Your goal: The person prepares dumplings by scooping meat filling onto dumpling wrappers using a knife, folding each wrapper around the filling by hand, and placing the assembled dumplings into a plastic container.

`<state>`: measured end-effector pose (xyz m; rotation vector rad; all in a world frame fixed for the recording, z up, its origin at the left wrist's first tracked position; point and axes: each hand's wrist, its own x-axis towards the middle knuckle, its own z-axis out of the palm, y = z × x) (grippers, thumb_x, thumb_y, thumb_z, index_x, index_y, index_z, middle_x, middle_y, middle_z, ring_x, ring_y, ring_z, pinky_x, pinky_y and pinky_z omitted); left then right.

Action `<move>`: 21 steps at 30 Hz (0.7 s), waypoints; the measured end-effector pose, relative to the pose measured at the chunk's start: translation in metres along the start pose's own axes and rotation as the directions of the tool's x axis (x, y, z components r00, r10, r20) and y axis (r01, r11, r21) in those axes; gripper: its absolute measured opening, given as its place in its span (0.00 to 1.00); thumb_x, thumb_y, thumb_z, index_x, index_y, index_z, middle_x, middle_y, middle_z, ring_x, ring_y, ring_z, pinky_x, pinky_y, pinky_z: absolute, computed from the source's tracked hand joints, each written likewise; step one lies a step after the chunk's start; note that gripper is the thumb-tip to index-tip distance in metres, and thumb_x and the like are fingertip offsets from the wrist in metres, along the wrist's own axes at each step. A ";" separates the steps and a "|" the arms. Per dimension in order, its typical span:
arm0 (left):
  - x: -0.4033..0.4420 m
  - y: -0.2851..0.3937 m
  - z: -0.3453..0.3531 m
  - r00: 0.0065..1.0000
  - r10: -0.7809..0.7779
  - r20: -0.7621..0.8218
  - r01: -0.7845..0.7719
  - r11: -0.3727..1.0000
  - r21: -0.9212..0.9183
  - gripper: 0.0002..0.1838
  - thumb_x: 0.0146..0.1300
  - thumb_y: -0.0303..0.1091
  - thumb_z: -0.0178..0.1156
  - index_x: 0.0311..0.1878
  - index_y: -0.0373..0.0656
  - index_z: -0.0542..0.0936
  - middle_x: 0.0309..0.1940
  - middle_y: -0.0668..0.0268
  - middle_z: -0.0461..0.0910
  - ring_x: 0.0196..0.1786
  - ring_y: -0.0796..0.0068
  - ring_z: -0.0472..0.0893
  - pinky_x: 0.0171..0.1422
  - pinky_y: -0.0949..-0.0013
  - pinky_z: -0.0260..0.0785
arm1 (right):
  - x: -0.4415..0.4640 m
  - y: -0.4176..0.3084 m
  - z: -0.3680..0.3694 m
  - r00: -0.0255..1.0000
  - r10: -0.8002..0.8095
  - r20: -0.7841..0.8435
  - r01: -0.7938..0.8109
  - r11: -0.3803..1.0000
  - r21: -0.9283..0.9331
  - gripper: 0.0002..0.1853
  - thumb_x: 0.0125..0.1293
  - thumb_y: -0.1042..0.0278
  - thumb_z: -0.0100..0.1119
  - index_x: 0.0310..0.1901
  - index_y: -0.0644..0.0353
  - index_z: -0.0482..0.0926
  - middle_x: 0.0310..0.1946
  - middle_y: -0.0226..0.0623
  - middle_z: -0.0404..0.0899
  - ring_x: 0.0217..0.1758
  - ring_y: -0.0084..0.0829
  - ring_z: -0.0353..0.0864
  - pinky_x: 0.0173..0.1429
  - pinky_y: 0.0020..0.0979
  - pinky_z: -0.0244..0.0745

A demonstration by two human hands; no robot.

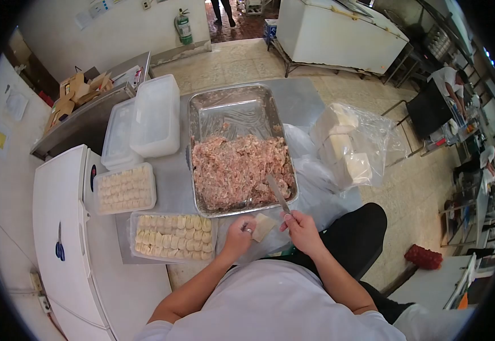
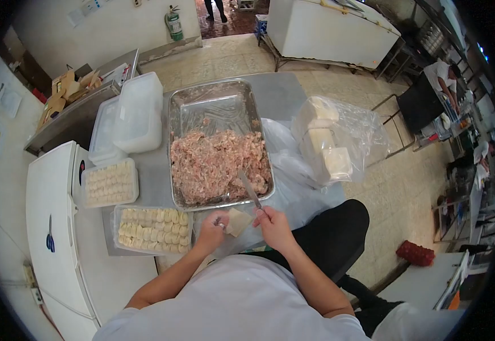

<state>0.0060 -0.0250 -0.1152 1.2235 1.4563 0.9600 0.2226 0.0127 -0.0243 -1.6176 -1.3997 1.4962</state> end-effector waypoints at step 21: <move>-0.008 0.043 -0.084 0.931 -0.306 0.199 0.228 0.064 -0.972 0.22 0.75 0.39 0.54 0.66 0.39 0.74 0.65 0.57 0.79 0.68 0.57 0.77 0.77 0.47 0.63 | 0.066 -0.051 -0.015 0.915 -0.161 0.370 0.388 0.098 -0.916 0.08 0.62 0.68 0.58 0.34 0.54 0.88 0.34 0.41 0.88 0.41 0.40 0.90 0.42 0.42 0.85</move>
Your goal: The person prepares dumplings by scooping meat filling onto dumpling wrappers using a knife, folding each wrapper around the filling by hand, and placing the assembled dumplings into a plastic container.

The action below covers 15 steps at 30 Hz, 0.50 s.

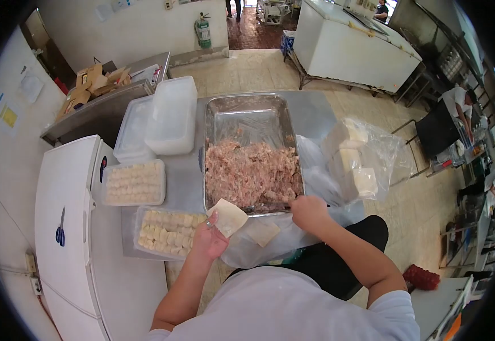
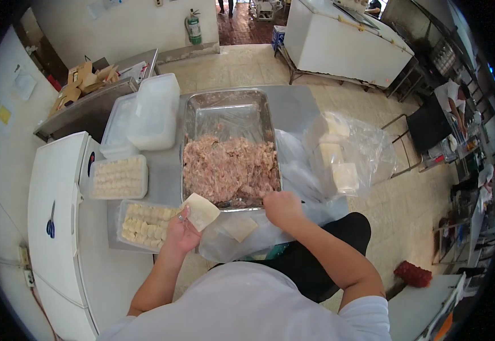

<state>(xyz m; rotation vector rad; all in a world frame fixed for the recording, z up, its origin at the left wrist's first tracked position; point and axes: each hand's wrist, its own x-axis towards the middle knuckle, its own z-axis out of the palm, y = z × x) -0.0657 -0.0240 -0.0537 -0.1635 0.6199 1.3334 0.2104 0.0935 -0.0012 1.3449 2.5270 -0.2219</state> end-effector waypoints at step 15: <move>0.015 0.028 -0.008 0.995 0.084 0.059 -0.081 0.995 -0.051 0.25 0.76 0.44 0.52 0.66 0.33 0.73 0.63 0.53 0.80 0.65 0.52 0.79 0.75 0.49 0.67 | 0.024 0.005 0.000 0.987 -0.095 0.130 0.074 0.985 0.154 0.10 0.60 0.67 0.57 0.37 0.55 0.88 0.37 0.47 0.87 0.42 0.47 0.89 0.45 0.45 0.84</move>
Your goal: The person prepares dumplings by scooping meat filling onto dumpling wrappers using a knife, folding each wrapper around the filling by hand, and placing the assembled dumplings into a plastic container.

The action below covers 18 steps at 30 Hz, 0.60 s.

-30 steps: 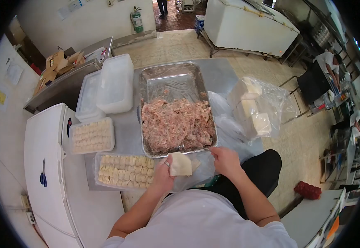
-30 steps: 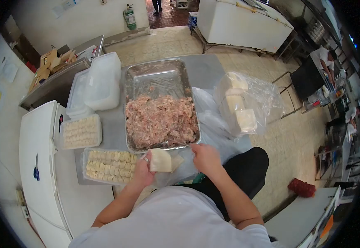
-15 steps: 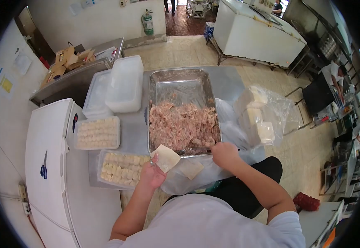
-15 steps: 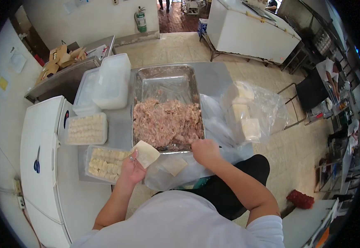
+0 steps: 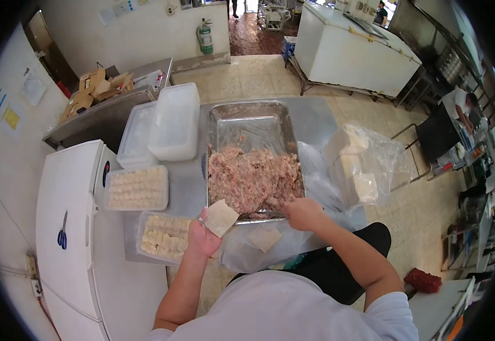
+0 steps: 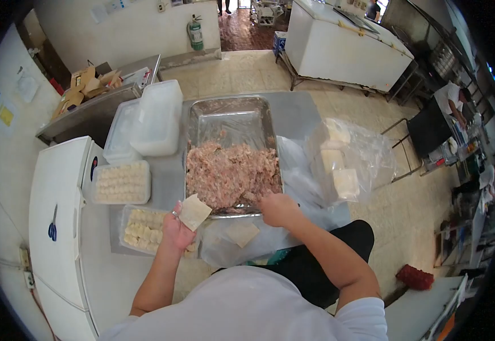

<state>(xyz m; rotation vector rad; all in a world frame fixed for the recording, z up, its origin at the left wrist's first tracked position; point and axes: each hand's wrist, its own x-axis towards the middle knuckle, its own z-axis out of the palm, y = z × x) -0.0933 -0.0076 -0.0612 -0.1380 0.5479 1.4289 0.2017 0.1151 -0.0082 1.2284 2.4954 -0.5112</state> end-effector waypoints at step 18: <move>0.048 -0.049 0.049 0.998 0.049 -0.032 -0.051 0.996 -0.074 0.26 0.83 0.48 0.33 0.67 0.38 0.70 0.63 0.53 0.76 0.66 0.53 0.76 0.75 0.48 0.66 | -0.031 -0.070 0.068 0.733 0.139 -0.665 0.235 0.867 0.440 0.25 0.66 0.79 0.58 0.62 0.45 0.83 0.31 0.40 0.74 0.34 0.43 0.77 0.40 0.41 0.75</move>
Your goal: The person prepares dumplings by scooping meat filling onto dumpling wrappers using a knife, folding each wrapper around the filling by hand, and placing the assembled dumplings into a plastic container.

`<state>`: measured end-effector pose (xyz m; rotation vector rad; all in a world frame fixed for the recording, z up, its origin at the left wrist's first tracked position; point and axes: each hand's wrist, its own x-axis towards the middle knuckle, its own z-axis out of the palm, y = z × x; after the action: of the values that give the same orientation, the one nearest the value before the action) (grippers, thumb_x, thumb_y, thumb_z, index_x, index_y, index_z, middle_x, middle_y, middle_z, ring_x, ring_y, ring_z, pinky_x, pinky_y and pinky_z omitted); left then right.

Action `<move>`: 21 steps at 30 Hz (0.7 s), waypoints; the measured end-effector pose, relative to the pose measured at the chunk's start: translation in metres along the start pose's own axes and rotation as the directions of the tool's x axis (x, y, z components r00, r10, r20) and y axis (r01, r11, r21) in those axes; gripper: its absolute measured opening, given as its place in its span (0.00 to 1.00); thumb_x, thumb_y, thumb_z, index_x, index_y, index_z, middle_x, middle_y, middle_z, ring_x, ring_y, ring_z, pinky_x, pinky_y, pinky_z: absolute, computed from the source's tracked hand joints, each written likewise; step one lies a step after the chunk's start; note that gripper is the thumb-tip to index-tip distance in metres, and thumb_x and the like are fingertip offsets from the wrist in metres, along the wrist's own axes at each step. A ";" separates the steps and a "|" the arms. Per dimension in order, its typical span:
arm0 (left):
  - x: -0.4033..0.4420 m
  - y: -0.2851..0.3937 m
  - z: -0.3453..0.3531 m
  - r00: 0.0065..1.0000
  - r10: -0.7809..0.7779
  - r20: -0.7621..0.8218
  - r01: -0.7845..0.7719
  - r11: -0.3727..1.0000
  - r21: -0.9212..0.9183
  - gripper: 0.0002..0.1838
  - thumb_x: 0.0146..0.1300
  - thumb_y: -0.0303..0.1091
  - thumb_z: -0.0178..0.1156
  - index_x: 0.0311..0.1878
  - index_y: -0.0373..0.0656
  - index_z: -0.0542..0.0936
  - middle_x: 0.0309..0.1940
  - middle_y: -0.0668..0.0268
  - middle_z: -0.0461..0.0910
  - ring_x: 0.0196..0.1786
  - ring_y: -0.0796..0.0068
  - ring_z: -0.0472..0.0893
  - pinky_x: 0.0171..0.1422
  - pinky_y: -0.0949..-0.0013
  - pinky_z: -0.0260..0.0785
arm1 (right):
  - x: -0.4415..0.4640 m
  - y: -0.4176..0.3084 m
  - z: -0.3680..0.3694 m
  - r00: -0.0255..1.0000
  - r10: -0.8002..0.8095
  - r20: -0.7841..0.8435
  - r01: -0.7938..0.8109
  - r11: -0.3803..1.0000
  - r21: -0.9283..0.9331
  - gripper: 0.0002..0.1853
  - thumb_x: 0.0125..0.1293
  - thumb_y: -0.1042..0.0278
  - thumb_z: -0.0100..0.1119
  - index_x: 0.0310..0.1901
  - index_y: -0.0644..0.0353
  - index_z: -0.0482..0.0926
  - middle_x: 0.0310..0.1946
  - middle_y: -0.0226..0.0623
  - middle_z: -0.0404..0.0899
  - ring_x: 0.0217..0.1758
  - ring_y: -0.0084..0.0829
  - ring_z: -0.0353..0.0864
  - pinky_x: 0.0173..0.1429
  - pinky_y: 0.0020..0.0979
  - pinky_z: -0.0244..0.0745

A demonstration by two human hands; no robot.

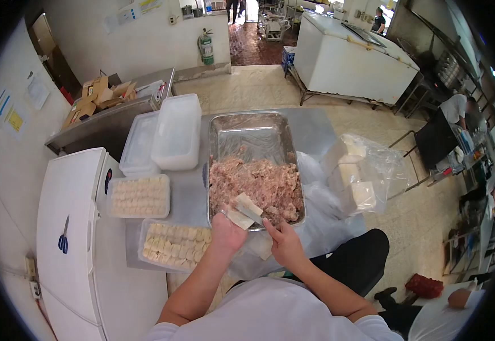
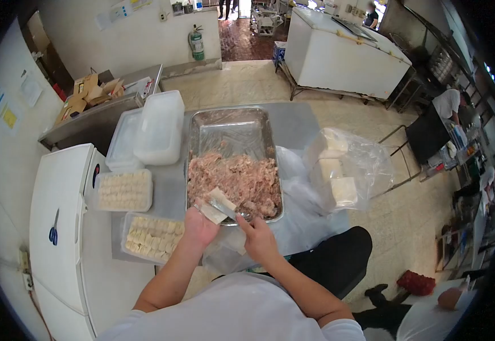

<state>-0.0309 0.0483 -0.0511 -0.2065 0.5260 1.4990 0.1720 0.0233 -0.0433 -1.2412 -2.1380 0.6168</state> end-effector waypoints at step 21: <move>0.001 0.023 -0.004 0.978 0.154 -0.143 -0.144 0.986 0.080 0.27 0.83 0.50 0.33 0.60 0.37 0.72 0.51 0.54 0.80 0.55 0.53 0.80 0.65 0.46 0.72 | 0.013 -0.046 -0.038 0.997 -0.061 0.041 0.070 0.964 -0.255 0.25 0.58 0.75 0.63 0.57 0.43 0.85 0.31 0.35 0.73 0.34 0.39 0.79 0.34 0.41 0.75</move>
<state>-0.0544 0.0496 -0.0509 -0.2301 0.7258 1.6159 0.1649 0.0180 0.0172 -1.2947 -2.3328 0.3411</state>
